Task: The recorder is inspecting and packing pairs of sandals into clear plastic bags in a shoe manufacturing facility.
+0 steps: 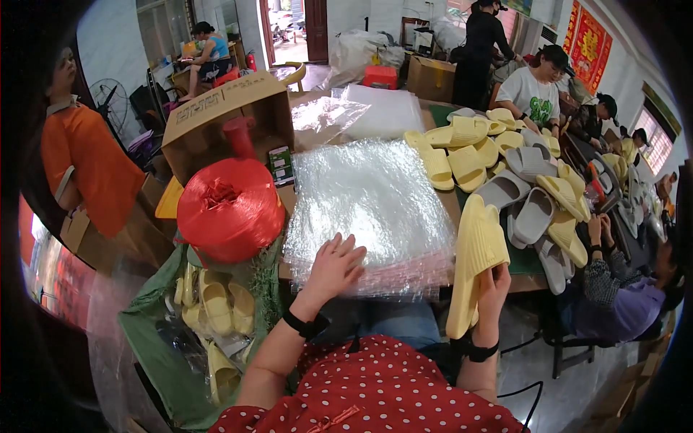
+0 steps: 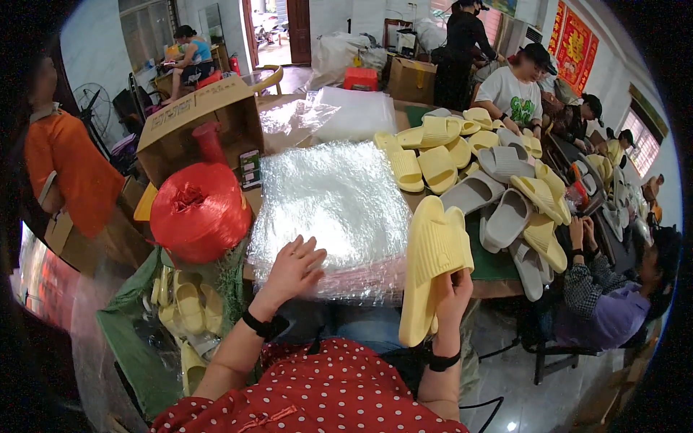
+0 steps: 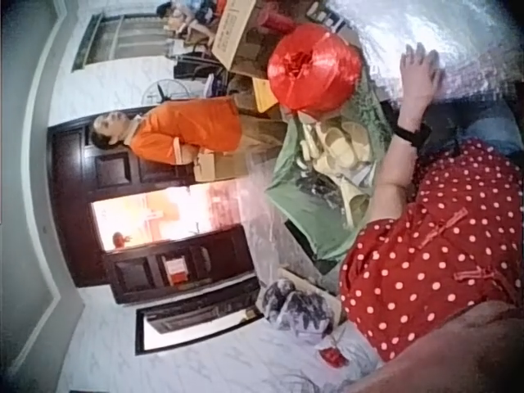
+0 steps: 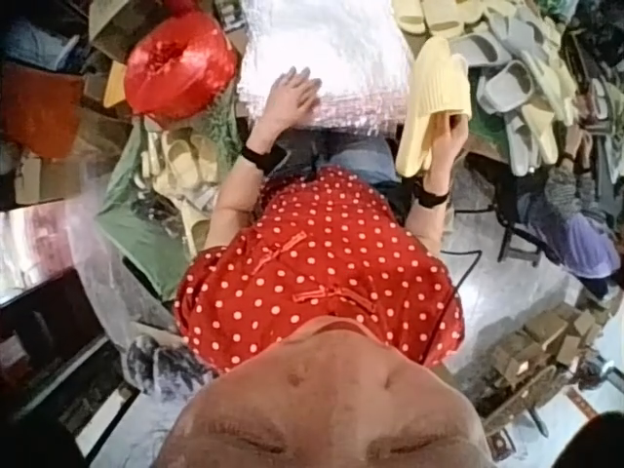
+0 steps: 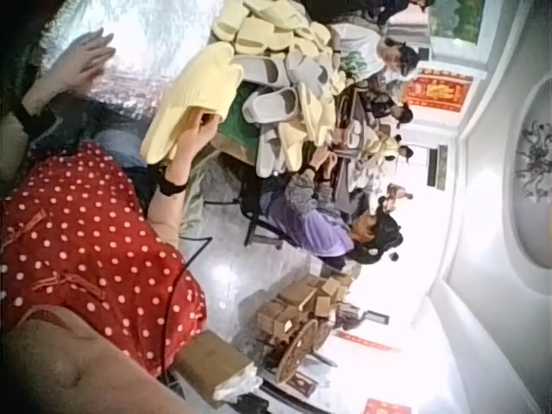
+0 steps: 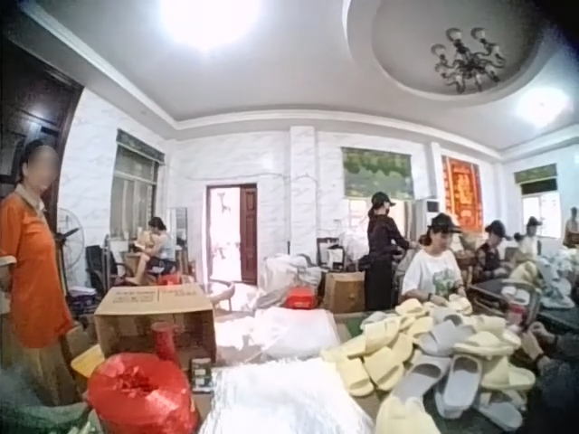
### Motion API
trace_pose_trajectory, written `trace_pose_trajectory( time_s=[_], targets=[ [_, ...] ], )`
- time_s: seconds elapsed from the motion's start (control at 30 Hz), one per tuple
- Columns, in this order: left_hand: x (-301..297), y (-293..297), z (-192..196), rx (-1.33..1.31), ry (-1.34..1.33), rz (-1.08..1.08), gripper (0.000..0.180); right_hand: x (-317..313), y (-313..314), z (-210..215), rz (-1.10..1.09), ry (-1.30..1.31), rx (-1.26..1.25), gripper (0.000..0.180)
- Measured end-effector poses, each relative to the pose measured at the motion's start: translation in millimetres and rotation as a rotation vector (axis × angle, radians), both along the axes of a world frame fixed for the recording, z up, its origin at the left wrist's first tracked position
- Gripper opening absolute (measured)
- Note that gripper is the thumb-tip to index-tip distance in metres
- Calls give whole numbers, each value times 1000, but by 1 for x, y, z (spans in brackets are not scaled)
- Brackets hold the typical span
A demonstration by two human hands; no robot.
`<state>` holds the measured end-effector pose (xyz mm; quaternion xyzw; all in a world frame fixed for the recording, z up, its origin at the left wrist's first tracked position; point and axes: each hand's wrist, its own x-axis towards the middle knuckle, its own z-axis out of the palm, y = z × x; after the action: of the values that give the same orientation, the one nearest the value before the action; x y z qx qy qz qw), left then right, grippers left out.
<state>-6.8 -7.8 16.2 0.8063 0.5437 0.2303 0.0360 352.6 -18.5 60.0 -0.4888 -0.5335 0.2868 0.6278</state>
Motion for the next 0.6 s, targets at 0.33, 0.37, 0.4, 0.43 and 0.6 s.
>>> trace_pose_trajectory(
  time_s=[0.33,0.37,0.4,0.43,0.6],
  targets=[
    [27,17,12,67,-188,-18,35,-5,-10,8,72,190,15,28],
    [28,13,15,66,-187,-21,35,-7,-10,8,71,185,21,28],
    [30,6,18,69,-122,-12,43,-8,-10,8,68,187,21,28],
    [31,1,23,71,-60,-2,52,-11,-9,6,67,197,21,28],
    [30,-8,27,32,-43,-31,51,-8,-7,1,42,133,-5,28]
  ],
)
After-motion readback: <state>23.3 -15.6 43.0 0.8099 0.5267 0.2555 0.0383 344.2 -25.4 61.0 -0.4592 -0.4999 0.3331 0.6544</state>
